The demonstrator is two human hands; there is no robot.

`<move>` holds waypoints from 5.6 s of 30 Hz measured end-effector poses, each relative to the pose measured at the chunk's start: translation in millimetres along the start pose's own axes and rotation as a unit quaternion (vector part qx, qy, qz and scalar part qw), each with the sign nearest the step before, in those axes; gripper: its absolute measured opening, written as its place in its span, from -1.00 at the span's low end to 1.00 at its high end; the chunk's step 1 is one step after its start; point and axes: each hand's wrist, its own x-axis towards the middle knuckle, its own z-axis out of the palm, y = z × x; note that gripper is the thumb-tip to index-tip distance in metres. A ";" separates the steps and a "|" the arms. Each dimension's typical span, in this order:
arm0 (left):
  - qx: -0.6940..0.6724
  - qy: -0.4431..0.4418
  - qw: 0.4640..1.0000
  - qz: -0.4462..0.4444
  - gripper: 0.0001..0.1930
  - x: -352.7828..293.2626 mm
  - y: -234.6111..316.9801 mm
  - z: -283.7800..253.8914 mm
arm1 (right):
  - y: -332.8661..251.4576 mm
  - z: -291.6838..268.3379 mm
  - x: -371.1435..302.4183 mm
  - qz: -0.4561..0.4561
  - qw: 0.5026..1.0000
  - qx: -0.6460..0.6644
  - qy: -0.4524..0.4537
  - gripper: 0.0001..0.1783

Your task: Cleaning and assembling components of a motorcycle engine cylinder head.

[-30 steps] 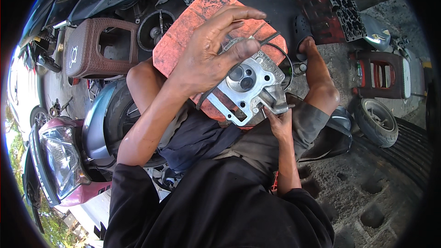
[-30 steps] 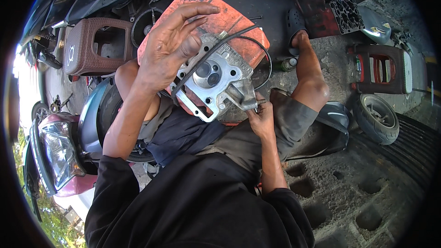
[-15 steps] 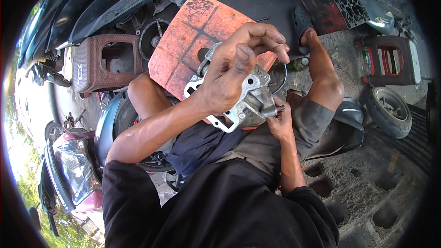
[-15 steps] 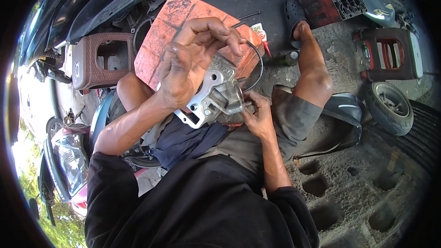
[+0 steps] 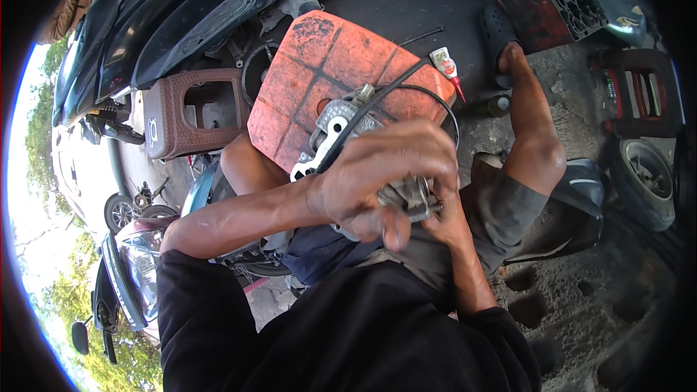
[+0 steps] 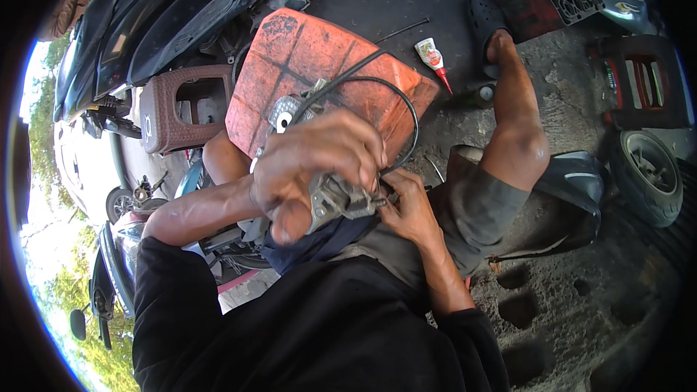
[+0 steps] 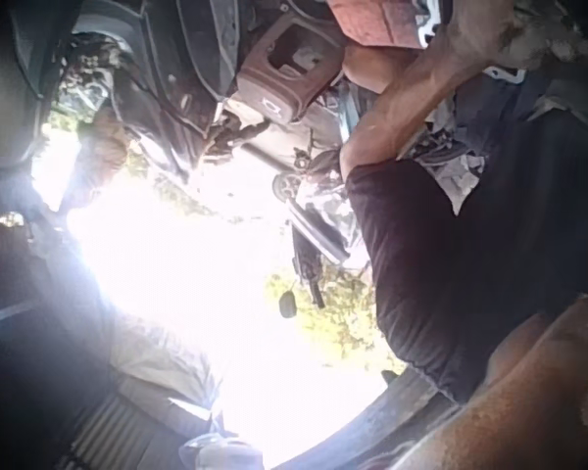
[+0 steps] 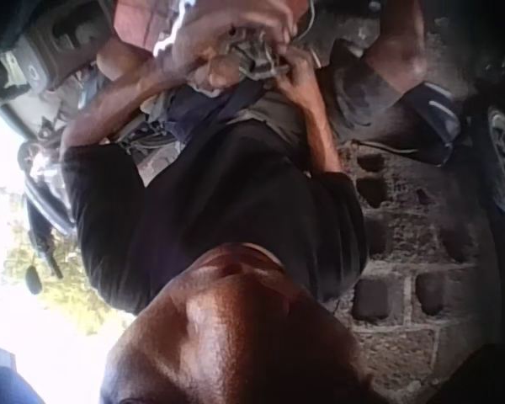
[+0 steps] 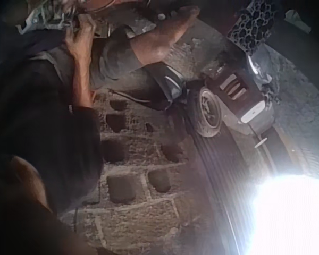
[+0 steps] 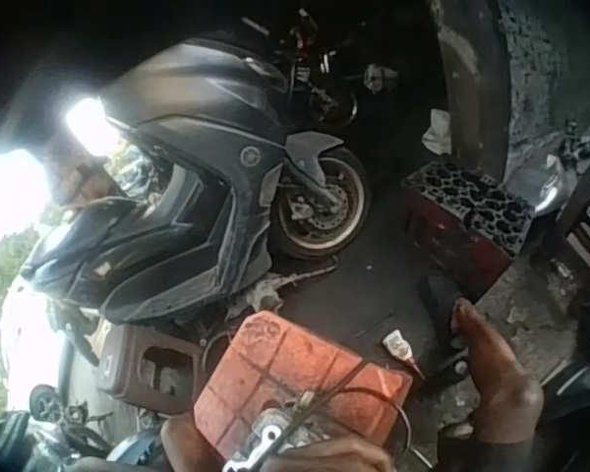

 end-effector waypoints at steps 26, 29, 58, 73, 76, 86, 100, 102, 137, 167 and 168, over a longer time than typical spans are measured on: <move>-0.010 -0.096 0.995 0.017 -0.49 3.3 -1.6 -12.4 | -22.8 -6.9 20.7 0.009 0.985 0.096 -0.141 -0.86; 0.016 -0.058 0.998 0.025 -0.50 2.1 -3.1 -8.5 | -22.9 -2.2 24.9 0.020 0.984 0.113 -0.136 -0.88; 0.032 -0.054 0.998 0.002 -0.50 3.3 0.0 -1.5 | -37.3 -10.2 20.8 0.092 0.983 0.061 -0.150 -0.73; 0.049 -0.062 0.997 -0.018 -0.50 2.6 2.7 -4.3 | -27.8 6.2 21.9 0.042 0.974 0.202 -0.091 -0.77; 0.039 -0.056 0.997 -0.030 -0.49 3.2 4.2 -3.5 | -22.7 8.2 17.8 0.023 0.975 0.193 -0.107 -0.79; 0.065 -0.045 0.997 -0.004 -0.45 7.0 2.8 -2.2 | -22.1 11.8 31.4 -0.011 0.971 0.221 -0.090 -0.81; 0.030 0.016 0.997 0.072 -0.39 5.3 -4.2 10.6 | -21.1 4.0 10.9 0.056 0.968 0.207 -0.131 -0.79; 0.017 0.034 0.994 0.101 -0.42 3.1 -5.1 9.7 | -22.6 -4.9 2.4 0.058 0.993 -0.008 -0.105 -0.80; 0.011 0.534 0.845 -0.031 -0.54 -182.0 68.9 -3.1 | 13.1 6.2 -11.5 0.049 0.992 -0.099 0.052 -0.61; -0.042 0.527 0.847 -0.054 -0.53 -189.6 70.0 7.3 | -63.2 -19.0 -66.0 0.055 0.964 -0.220 0.142 -0.53; -0.037 0.526 0.848 -0.056 -0.53 -189.1 70.7 7.3 | -63.4 -17.5 -73.5 0.049 0.963 -0.219 0.146 -0.53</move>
